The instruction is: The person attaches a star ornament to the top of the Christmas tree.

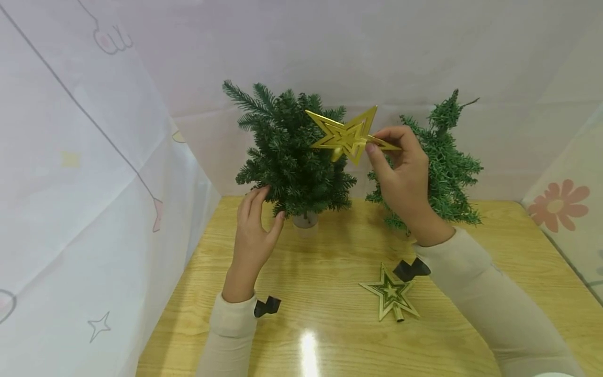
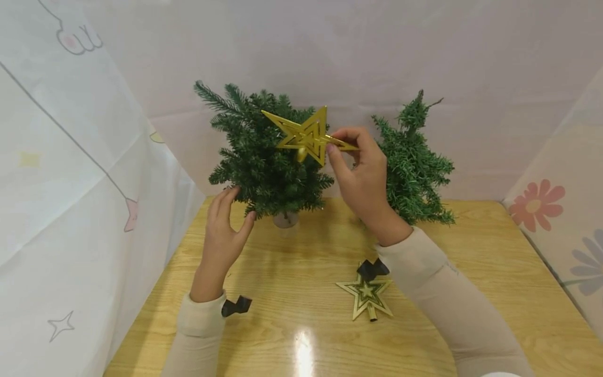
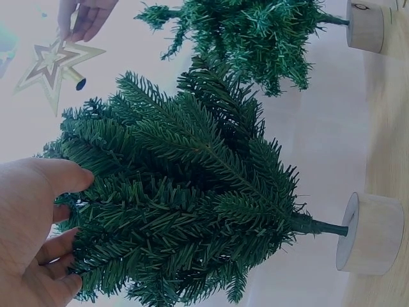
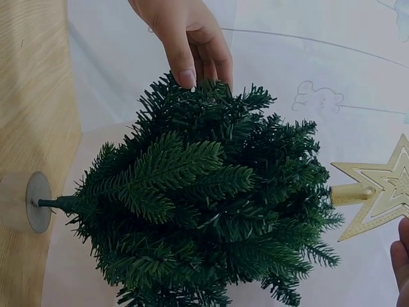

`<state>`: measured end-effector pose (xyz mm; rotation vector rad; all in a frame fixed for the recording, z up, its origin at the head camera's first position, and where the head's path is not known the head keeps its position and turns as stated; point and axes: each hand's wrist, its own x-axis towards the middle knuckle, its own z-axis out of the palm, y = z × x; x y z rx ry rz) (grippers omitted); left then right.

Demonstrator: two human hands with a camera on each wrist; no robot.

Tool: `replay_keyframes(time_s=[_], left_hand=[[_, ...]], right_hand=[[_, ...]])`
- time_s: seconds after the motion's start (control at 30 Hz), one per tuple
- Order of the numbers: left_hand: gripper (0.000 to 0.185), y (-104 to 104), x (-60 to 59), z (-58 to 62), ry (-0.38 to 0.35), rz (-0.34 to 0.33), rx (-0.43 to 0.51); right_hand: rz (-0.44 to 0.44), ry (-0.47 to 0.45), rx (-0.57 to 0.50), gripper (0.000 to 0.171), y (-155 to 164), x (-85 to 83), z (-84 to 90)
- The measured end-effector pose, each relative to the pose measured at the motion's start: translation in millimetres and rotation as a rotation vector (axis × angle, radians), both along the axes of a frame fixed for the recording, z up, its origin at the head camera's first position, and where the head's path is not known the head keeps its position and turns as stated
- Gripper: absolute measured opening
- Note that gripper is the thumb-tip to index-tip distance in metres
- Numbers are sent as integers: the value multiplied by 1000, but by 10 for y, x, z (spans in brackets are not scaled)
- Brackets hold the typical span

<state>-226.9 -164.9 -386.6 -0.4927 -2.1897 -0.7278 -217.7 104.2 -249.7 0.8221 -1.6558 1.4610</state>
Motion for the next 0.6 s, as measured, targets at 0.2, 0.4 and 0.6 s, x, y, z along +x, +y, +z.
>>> replay_keyframes(time_s=[0.2, 0.4, 0.6], left_hand=[[61, -7, -2, -4, 8, 5, 0], [62, -11, 6, -10, 9, 8, 0], [62, -7, 9, -1, 12, 7, 7]], right_hand=[[-1, -5, -8, 15, -1, -28, -11], [-1, -3, -13, 15, -3, -41, -15], [-7, 3, -4, 15, -11, -58, 1]])
